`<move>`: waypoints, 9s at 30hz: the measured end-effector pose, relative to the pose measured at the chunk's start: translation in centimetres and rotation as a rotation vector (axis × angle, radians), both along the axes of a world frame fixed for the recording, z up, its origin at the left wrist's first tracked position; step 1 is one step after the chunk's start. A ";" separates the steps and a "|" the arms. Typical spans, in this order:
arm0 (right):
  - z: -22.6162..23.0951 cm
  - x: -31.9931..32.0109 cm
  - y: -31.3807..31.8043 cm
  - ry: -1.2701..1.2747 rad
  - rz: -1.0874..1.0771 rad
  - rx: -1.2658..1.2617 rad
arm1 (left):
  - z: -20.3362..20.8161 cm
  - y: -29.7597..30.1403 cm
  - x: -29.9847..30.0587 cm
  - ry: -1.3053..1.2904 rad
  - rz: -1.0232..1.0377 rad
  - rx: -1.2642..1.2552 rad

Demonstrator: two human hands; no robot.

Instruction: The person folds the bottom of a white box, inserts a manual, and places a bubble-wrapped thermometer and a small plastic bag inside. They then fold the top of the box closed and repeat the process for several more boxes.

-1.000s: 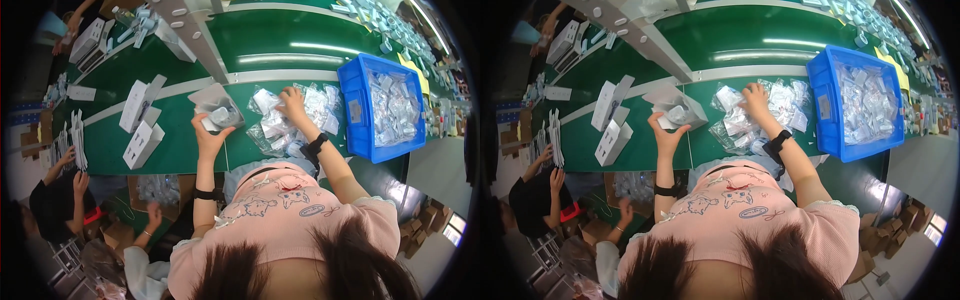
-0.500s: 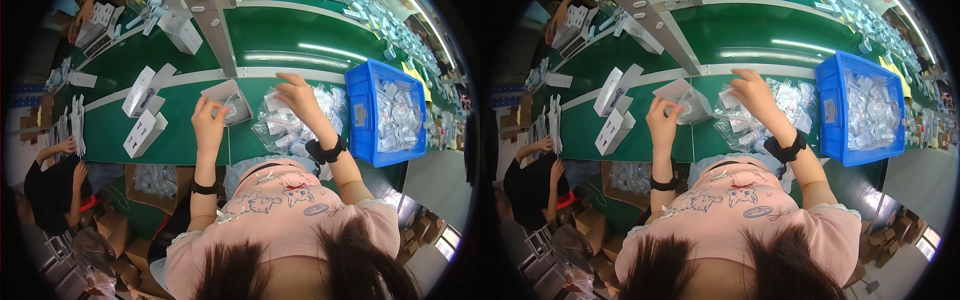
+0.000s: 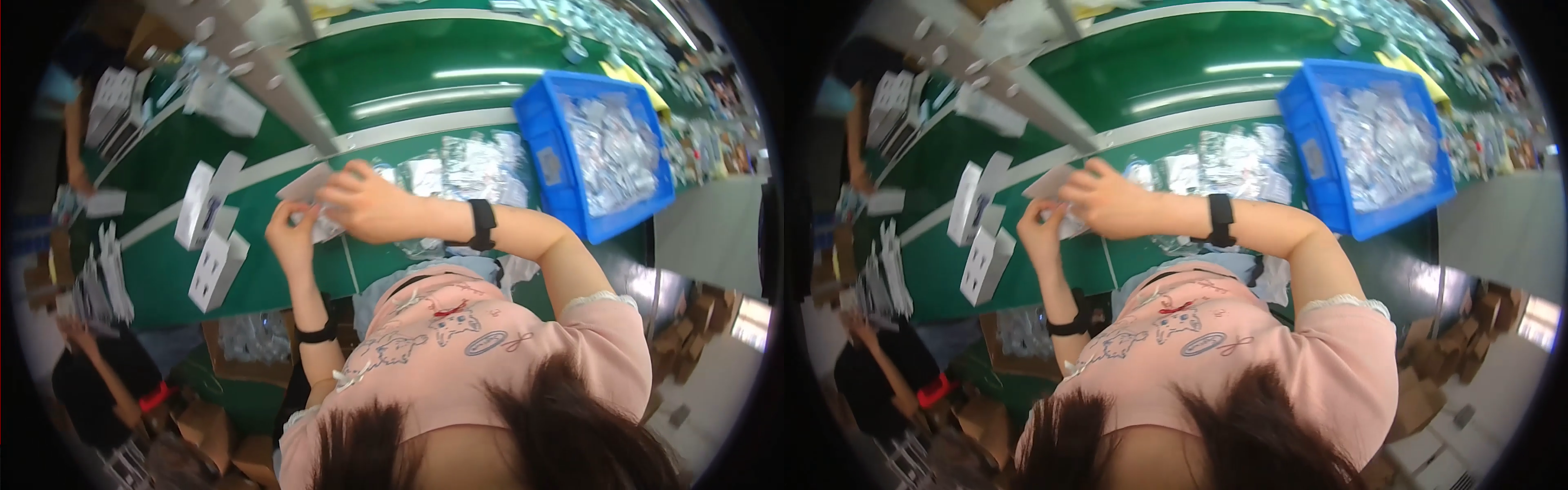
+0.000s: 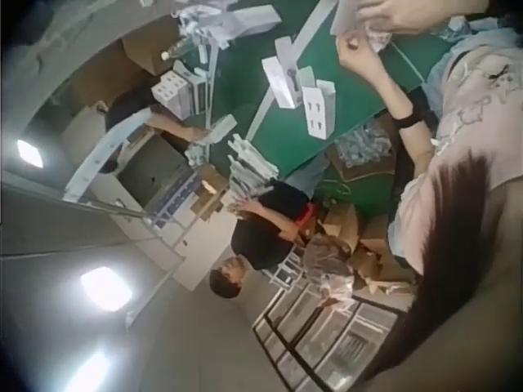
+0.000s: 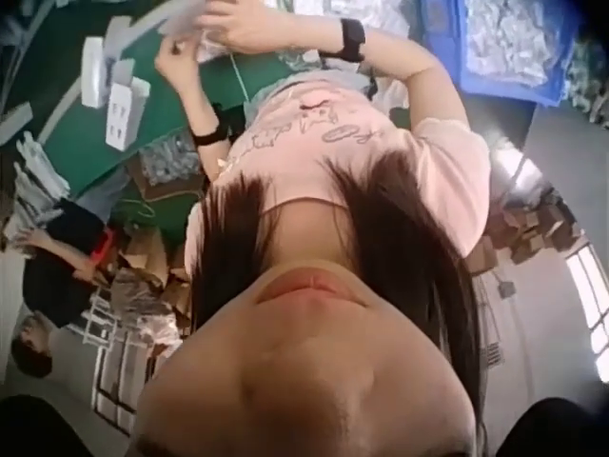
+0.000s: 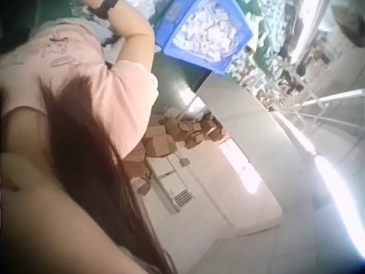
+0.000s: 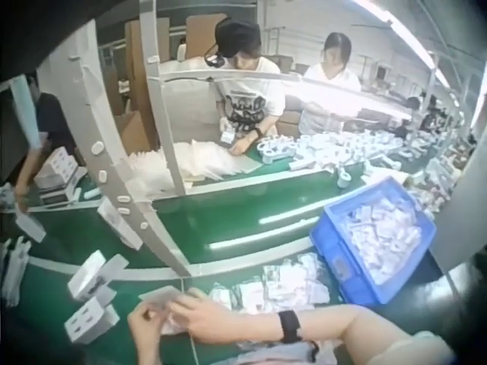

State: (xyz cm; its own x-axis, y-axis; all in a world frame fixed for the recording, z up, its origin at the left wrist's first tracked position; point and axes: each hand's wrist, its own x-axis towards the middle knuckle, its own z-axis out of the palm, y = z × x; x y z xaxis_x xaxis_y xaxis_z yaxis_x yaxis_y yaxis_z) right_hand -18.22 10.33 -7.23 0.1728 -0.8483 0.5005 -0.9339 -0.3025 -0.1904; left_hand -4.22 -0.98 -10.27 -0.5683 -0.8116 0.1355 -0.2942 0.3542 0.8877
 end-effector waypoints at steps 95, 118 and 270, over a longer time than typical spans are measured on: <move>-13.4 -6.7 1.7 -0.049 -0.517 0.416 | -4.5 1.1 1.9 0.164 -0.025 0.000; -1.4 -1.9 -1.6 -0.033 0.000 -0.230 | -0.7 -1.7 -1.2 0.065 0.110 0.023; -7.5 -19.5 -2.2 -1.226 -0.776 -0.155 | -6.4 -30.7 22.2 -1.065 0.577 -0.062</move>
State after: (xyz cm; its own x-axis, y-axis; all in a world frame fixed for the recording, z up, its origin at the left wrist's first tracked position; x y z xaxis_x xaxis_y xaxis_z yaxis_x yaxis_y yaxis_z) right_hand -37.73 8.12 -14.70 -0.8874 -0.4527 0.0870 -0.1479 0.1009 -0.9839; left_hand 18.02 -31.72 -16.63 0.0242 -0.9909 -0.1321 -0.9951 -0.0365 0.0916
